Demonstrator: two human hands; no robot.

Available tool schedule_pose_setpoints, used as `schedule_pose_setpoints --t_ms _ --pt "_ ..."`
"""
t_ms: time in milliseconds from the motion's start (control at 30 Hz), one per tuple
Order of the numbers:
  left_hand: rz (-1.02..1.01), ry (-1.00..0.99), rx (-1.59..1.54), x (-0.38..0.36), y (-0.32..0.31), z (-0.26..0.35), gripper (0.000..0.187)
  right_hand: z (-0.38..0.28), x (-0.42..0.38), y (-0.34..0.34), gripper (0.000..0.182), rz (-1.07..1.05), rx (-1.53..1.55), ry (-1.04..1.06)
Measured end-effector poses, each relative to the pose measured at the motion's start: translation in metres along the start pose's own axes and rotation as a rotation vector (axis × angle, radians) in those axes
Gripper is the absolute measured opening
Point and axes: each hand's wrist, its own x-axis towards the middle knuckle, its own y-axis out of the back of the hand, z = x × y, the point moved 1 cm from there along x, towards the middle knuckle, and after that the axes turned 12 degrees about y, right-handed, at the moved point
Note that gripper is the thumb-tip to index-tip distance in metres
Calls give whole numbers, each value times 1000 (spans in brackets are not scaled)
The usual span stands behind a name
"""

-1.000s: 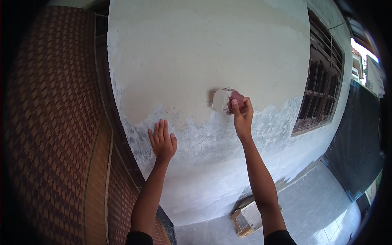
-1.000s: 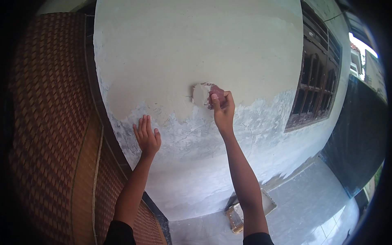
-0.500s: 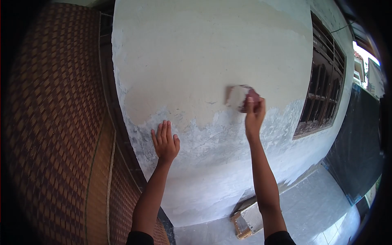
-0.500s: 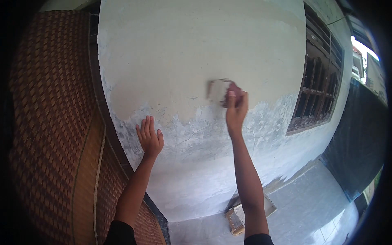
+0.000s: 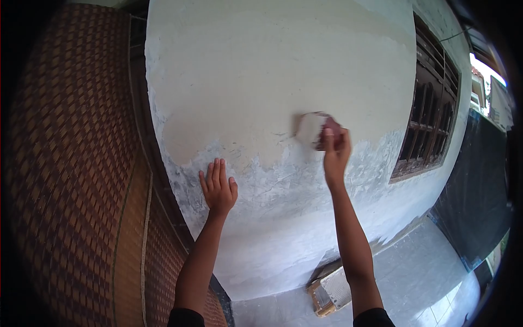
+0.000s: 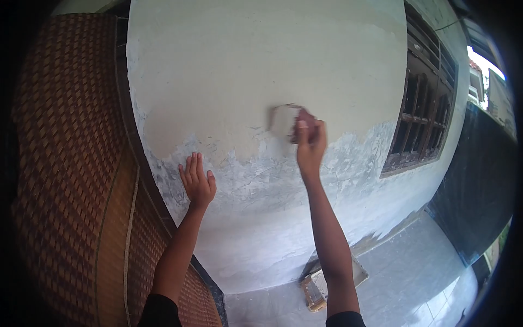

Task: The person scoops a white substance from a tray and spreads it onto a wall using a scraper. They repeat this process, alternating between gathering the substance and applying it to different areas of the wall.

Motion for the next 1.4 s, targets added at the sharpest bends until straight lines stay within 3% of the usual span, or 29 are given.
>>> schedule_pose_setpoints --t_ms 67,133,200,267,367,467,533,567,633,700,733,800,867,1000,1100,1200,1267,1333,1400 --pt "1 -5 -3 0 0 -1 51 -8 -11 -19 16 -149 97 -194" --pt "-2 -7 -8 0 -1 -2 51 0 -18 -28 18 -302 -124 -104" --pt "-7 -6 -3 -1 -1 -1 51 14 -15 -21 16 -259 -240 -115" --pt "-3 0 7 0 -1 -2 51 32 -4 0 17 -85 -229 -86" --pt "13 -5 -5 -1 -2 -1 51 5 4 9 19 121 -232 -57" --pt "-6 -7 -10 0 -2 0 51 0 -15 -17 17 -128 21 -142" --pt "2 -15 1 0 0 -1 51 -9 -26 -39 16 -312 -92 15" --pt "2 -20 -1 1 -1 -2 52 -8 -24 -36 16 -308 -97 10" --pt "-9 -21 1 -2 -2 -2 51 -1 -17 -32 15 -278 -194 2" --pt "-4 -12 9 1 -2 -2 51 40 -6 0 17 -71 -244 -15" --pt "-3 -9 7 1 -2 -1 51 32 0 15 21 53 -208 -143" --pt "-1 -5 8 -1 -1 0 51 38 7 40 27 261 -296 -148" --pt "-6 2 9 -1 -2 0 52 43 -1 51 26 279 -153 -159" --pt "-17 -6 10 -1 -3 -1 54 -2 -26 -11 20 -124 -19 -133" --pt "-21 -41 -1 0 -1 0 58 -6 -36 -38 18 -283 -41 42" --pt "-31 -36 6 1 0 -1 57 21 -22 -21 18 -141 -152 -149" --pt "-24 -7 5 -1 -2 -1 56 51 -9 18 22 97 -224 -91" --pt "-18 -2 15 -1 -3 -1 56 55 -1 48 27 311 -238 -193" --pt "-19 1 22 -2 -3 0 56 63 -3 60 28 342 -170 -155"
